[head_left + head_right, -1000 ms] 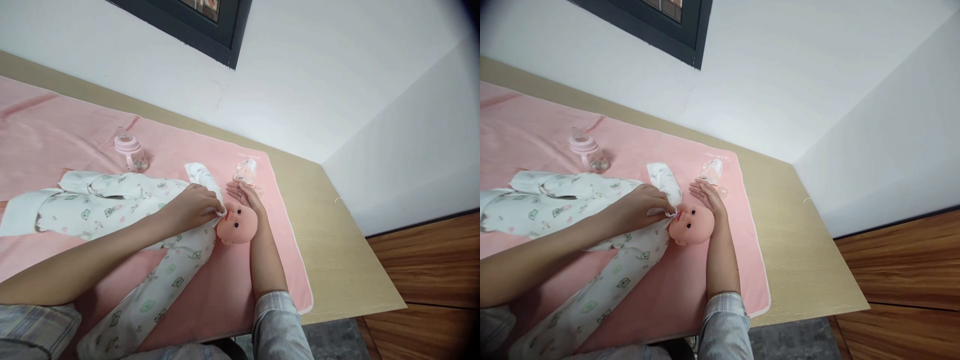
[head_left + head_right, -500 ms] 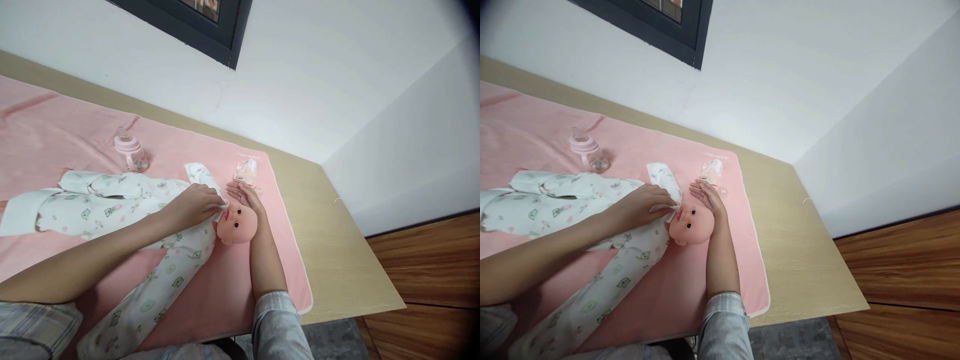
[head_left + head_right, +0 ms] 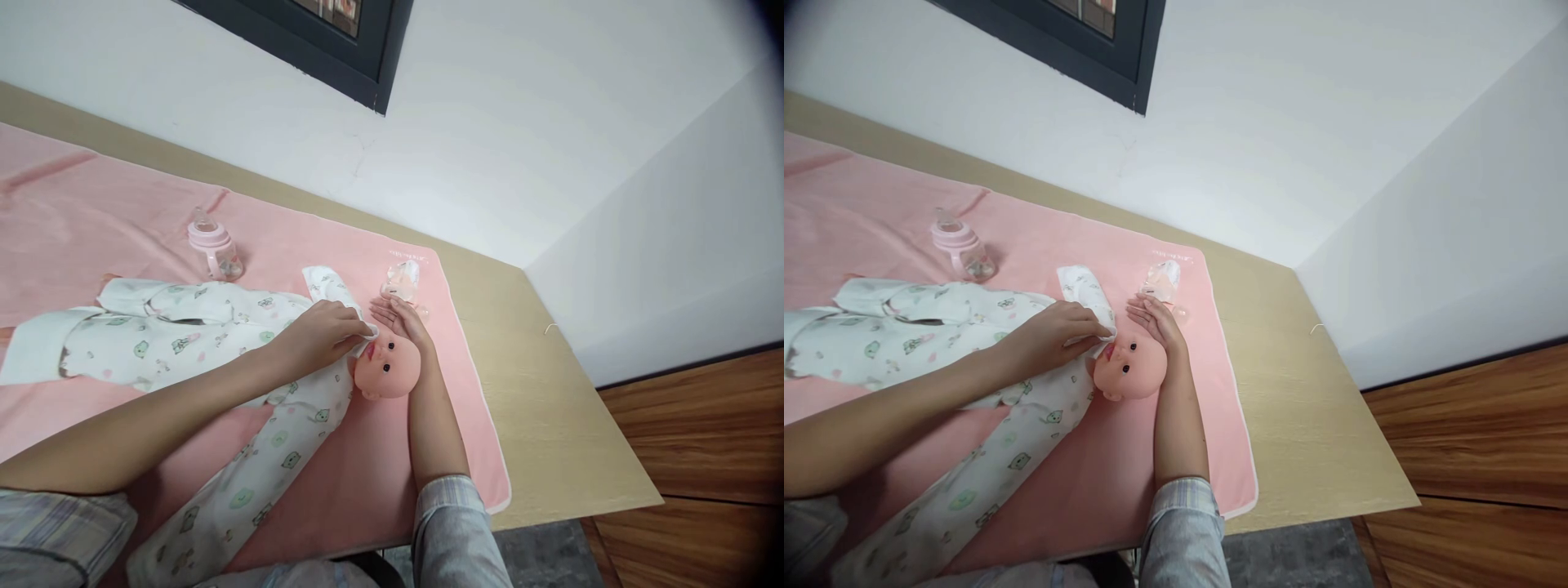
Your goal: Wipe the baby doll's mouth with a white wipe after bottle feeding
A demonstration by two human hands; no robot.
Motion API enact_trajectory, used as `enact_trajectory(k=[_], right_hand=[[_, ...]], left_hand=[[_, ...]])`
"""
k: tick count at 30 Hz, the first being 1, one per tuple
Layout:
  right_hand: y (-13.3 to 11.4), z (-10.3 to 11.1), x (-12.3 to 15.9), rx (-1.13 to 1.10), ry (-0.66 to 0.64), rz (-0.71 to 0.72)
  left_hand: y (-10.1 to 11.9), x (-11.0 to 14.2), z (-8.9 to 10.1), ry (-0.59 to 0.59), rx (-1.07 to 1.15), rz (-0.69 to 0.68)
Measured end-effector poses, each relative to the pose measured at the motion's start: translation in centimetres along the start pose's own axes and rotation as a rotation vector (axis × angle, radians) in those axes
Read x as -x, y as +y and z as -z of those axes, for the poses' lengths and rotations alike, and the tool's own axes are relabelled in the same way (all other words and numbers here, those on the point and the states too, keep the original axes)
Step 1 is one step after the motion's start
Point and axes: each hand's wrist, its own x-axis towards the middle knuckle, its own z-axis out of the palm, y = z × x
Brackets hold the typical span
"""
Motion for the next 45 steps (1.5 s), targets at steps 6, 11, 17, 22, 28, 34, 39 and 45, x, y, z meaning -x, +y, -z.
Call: enact_trajectory(k=[6,11,17,22,28,34,39,45], right_hand=[[-0.2,-0.1,0.1,0.009,0.009,-0.012],[-0.4,-0.3,0.2,0.009,0.022,-0.037],[-0.3,-0.2,0.2,-0.001,0.01,-0.02],[-0.4,-0.4,0.3,-0.003,0.014,-0.02],[-0.3,-0.3,0.2,0.002,0.031,-0.022],[-0.1,-0.1,0.1,0.007,0.019,-0.011],[-0.2,-0.2,0.1,0.02,0.022,-0.015],[-0.2,-0.3,0.2,0.013,0.015,-0.006]], left_hand=[[0.9,0.2,0.7,-0.013,0.084,0.037],[1.7,0.2,1.2,0.023,0.131,0.002],[1.8,0.2,0.7,-0.056,0.083,-0.021],[1.6,0.4,0.3,-0.013,0.067,-0.06],[1.3,0.2,0.4,-0.018,0.055,-0.027],[1.0,0.1,0.2,-0.058,0.026,0.01],[0.9,0.2,1.2,-0.04,-0.016,0.041],[1.2,0.0,3.4,-0.109,0.101,0.07]])
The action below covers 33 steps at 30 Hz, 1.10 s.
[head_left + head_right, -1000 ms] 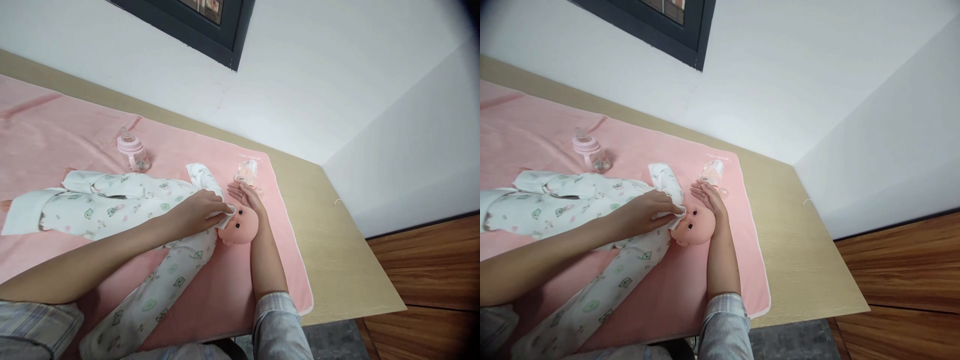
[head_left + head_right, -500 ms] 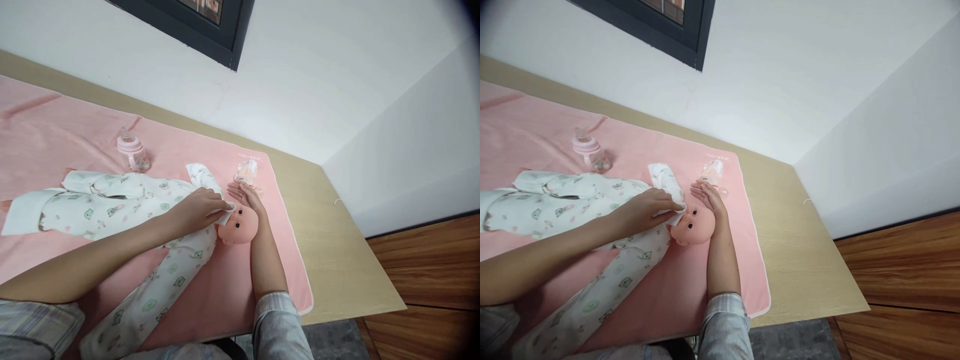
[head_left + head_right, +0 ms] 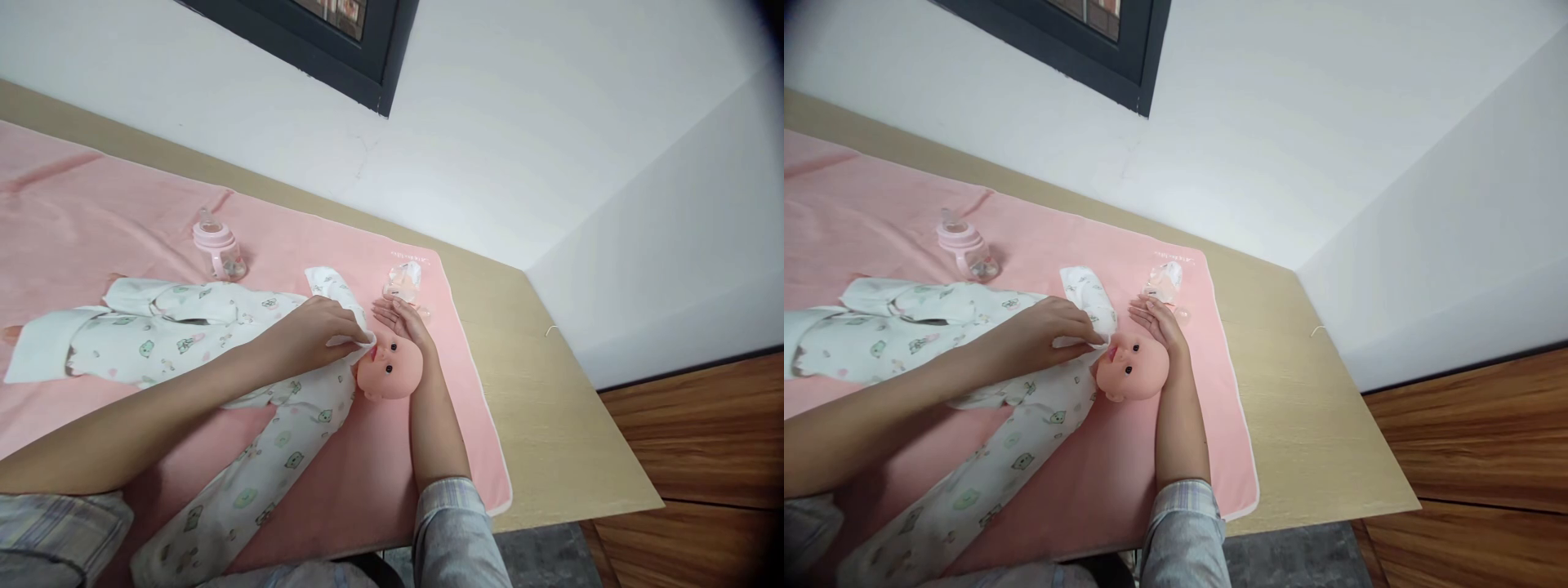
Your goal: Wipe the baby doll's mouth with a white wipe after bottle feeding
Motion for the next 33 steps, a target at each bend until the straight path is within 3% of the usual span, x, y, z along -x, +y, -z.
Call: enact_trajectory(k=[12,33], right_hand=[[-0.3,-0.5,0.3,0.024,0.047,-0.021],[0.0,0.0,0.0,-0.019,0.004,0.0]], left_hand=[[-0.4,0.1,-2.3,-0.041,0.074,-0.025],[-0.6,-0.3,-1.9,-0.02,-0.086,0.048]])
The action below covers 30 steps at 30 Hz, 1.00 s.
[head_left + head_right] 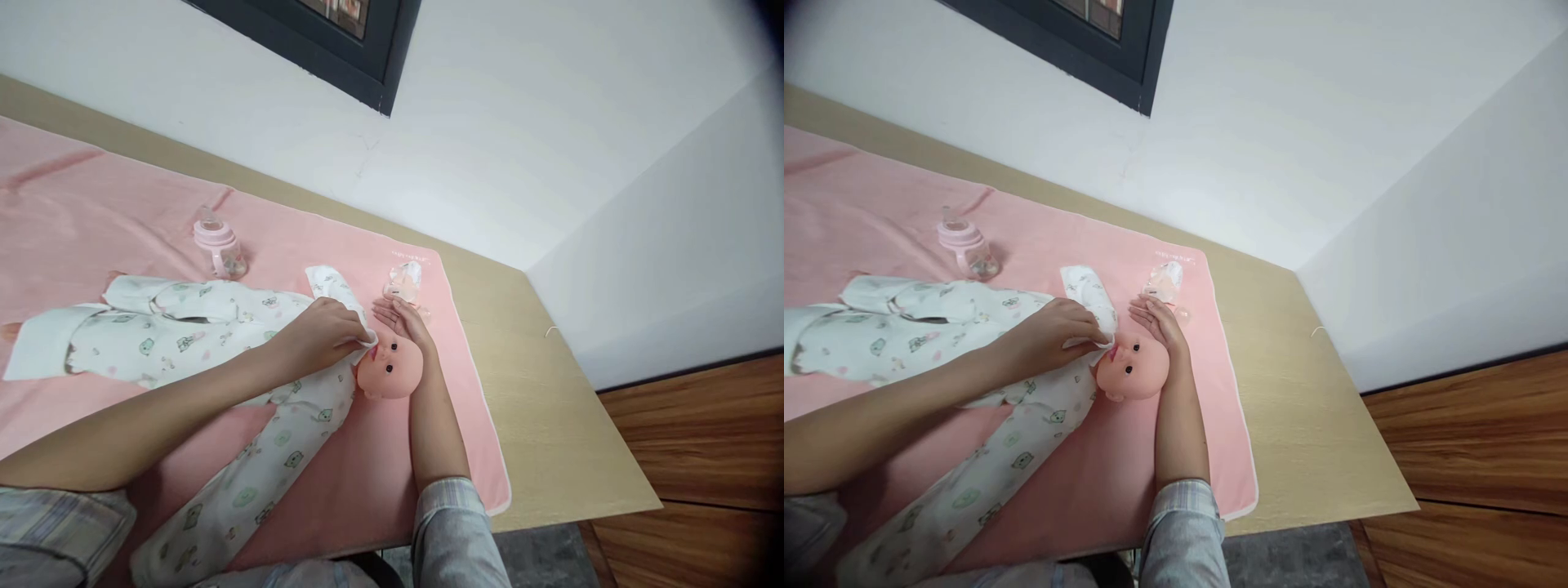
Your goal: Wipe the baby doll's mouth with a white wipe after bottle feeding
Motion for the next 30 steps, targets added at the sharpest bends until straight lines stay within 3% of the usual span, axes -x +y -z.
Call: enact_trajectory(k=[17,30], right_hand=[[0.0,0.1,-0.2,0.014,0.004,-0.011],[0.2,0.3,-0.2,0.011,-0.013,0.002]], left_hand=[[-0.8,0.0,-1.5,0.174,-0.04,-0.114],[0.5,0.4,-0.7,0.147,0.019,-0.124]])
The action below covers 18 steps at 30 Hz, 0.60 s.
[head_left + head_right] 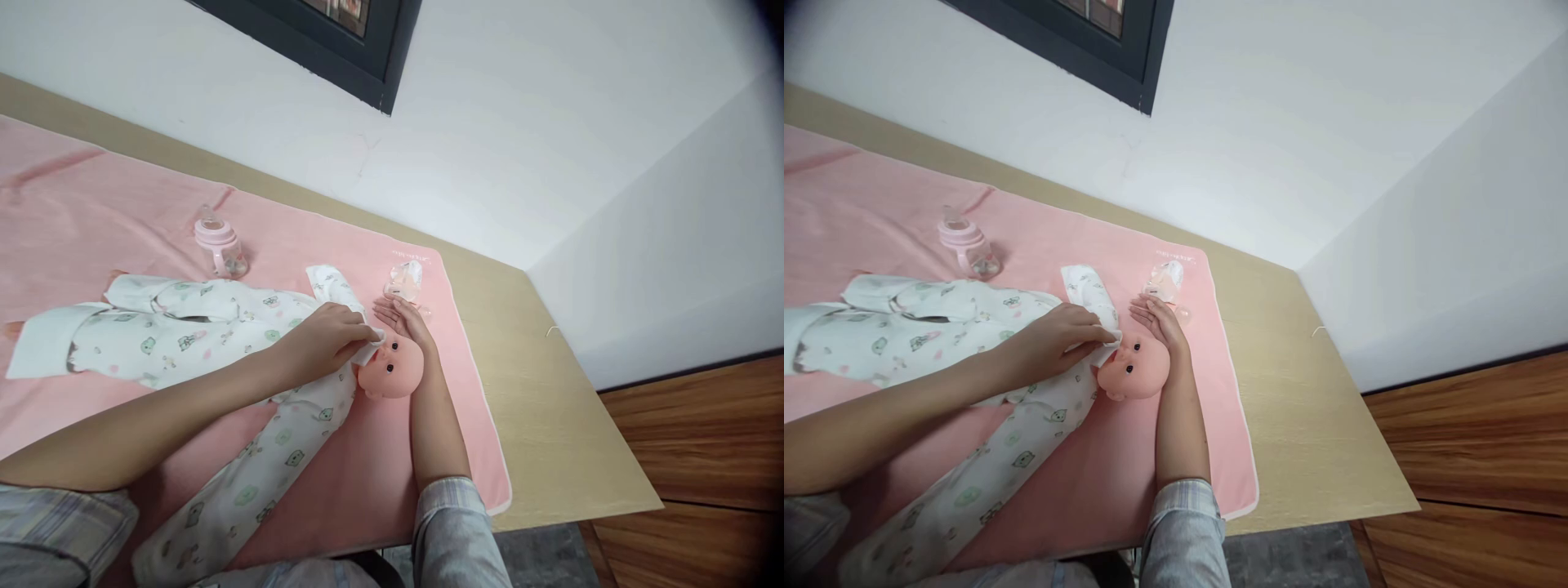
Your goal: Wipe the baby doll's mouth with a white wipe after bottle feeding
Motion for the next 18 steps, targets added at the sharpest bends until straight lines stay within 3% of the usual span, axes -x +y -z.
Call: enact_trajectory(k=[4,18], right_hand=[[0.04,0.07,-0.03,-0.007,-0.002,0.009],[0.02,0.0,-0.03,0.013,-0.004,-0.002]], left_hand=[[0.31,-0.03,0.02,-0.042,0.018,-0.007],[-0.16,-0.05,0.15,-0.015,0.003,0.049]])
